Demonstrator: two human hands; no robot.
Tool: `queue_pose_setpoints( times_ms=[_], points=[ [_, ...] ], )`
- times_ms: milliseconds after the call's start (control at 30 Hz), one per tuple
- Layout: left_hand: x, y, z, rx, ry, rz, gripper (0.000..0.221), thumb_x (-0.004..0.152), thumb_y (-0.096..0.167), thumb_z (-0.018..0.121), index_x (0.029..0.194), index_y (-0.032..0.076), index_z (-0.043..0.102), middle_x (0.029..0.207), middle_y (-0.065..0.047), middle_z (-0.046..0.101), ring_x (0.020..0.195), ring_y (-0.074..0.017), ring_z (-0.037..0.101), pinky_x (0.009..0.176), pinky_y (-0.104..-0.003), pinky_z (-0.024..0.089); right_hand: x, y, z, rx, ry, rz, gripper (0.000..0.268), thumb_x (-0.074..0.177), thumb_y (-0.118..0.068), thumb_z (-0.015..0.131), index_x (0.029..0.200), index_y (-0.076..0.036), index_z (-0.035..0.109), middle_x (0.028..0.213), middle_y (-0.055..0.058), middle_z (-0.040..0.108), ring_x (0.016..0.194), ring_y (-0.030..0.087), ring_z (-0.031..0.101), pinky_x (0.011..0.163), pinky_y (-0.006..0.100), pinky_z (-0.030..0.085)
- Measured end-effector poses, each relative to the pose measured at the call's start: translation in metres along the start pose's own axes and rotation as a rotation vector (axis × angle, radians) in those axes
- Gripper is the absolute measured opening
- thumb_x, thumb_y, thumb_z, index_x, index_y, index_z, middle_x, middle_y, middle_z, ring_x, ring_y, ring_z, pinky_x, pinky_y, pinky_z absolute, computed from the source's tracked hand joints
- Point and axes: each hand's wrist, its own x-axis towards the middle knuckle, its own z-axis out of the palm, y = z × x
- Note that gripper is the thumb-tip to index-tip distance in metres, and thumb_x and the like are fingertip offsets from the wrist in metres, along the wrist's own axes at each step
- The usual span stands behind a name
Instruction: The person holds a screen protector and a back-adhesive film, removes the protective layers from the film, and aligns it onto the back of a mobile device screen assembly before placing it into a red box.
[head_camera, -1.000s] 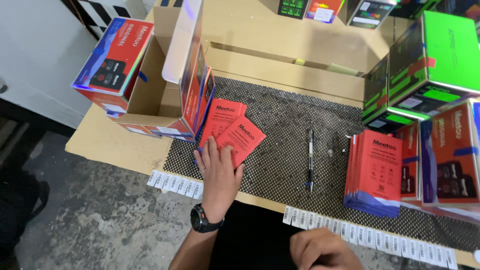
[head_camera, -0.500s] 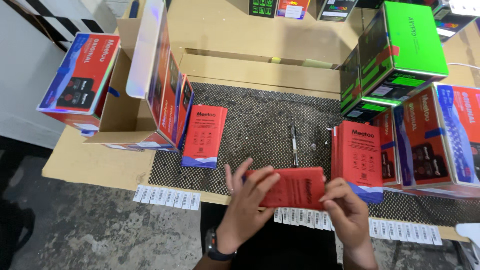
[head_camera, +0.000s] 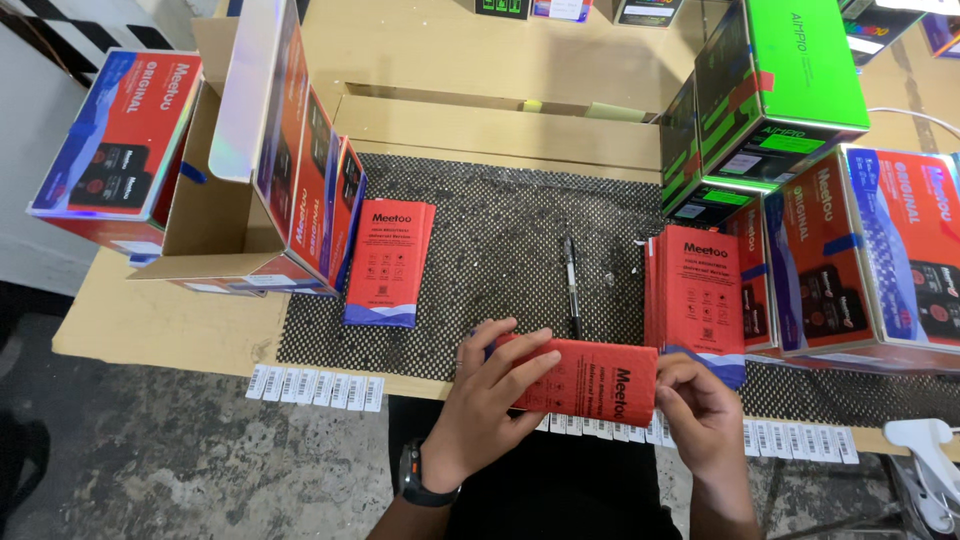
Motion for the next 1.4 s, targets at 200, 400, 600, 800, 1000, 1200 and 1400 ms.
queue_pose_setpoints(
  times_ms=[200, 400, 600, 800, 1000, 1200, 1400],
  points=[
    [0.000, 0.005, -0.010, -0.086, -0.020, 0.006, 0.067, 0.084, 0.011, 0.082, 0.142, 0.018, 0.050, 0.154, -0.009, 0.050, 0.144, -0.0420, 0.042, 0.118, -0.062, 0.035, 0.003, -0.020, 0.003, -0.050, -0.067, -0.077, 0.011, 0.094, -0.014, 0.068, 0.093, -0.003, 0.068, 0.106, 0.017, 0.070, 0.097, 0.026, 0.069, 0.084, 0.036, 0.058],
    [0.000, 0.003, -0.005, -0.046, -0.002, 0.019, 0.064, 0.084, 0.012, 0.083, 0.140, 0.019, 0.052, 0.155, -0.007, 0.050, 0.142, -0.0405, 0.045, 0.116, -0.063, 0.037, 0.006, -0.035, 0.002, -0.181, -0.208, -0.016, 0.028, 0.094, -0.027, 0.066, 0.105, -0.004, 0.079, 0.123, 0.018, 0.075, 0.115, 0.032, 0.072, 0.100, 0.045, 0.058],
    [0.007, 0.009, -0.004, -0.077, -0.028, 0.115, 0.052, 0.093, 0.017, 0.079, 0.139, 0.017, 0.054, 0.152, -0.012, 0.053, 0.140, -0.0393, 0.049, 0.114, -0.061, 0.040, 0.000, -0.016, -0.019, -0.166, -0.406, 0.073, 0.024, 0.094, -0.026, 0.068, 0.091, -0.007, 0.082, 0.089, 0.000, 0.085, 0.079, 0.011, 0.069, 0.075, 0.034, 0.054],
    [0.002, -0.006, -0.020, -0.086, -0.155, -0.081, 0.083, 0.073, 0.024, 0.093, 0.143, 0.017, 0.050, 0.153, -0.007, 0.052, 0.148, -0.0339, 0.042, 0.126, -0.061, 0.013, -0.011, -0.019, -0.049, -0.105, -0.142, 0.330, 0.019, 0.082, -0.001, 0.066, 0.065, -0.001, 0.074, 0.087, 0.012, 0.079, 0.079, 0.025, 0.070, 0.072, 0.045, 0.057],
    [-0.019, -0.043, -0.043, 0.051, -0.089, -0.257, 0.060, 0.070, 0.035, 0.089, 0.117, 0.018, 0.056, 0.149, -0.007, 0.049, 0.144, -0.0284, 0.046, 0.128, -0.060, 0.004, -0.009, -0.048, -0.042, 0.014, 0.406, 0.299, 0.017, 0.095, -0.021, 0.066, 0.087, -0.006, 0.069, 0.058, 0.000, 0.055, 0.035, 0.004, 0.042, 0.023, 0.016, 0.026],
    [0.007, -0.029, -0.052, 0.143, 0.134, -0.427, 0.063, 0.068, 0.036, 0.096, 0.108, 0.010, 0.054, 0.147, -0.022, 0.044, 0.141, -0.0409, 0.045, 0.117, -0.055, 0.039, -0.015, 0.004, -0.062, 0.503, 0.314, 0.091, 0.017, 0.100, -0.006, 0.065, 0.106, 0.009, 0.071, 0.122, 0.035, 0.066, 0.094, 0.043, 0.073, 0.074, 0.055, 0.069],
    [0.028, -0.023, -0.010, 0.203, -0.158, -0.628, 0.097, 0.077, 0.064, 0.080, 0.152, 0.016, 0.042, 0.169, -0.028, -0.001, 0.154, -0.0534, 0.001, 0.120, -0.071, 0.011, -0.025, 0.013, -0.063, 0.445, 0.435, 0.192, 0.012, 0.098, -0.005, 0.066, 0.093, 0.006, 0.071, 0.118, 0.036, 0.067, 0.085, 0.041, 0.072, 0.068, 0.056, 0.069]
  ],
)
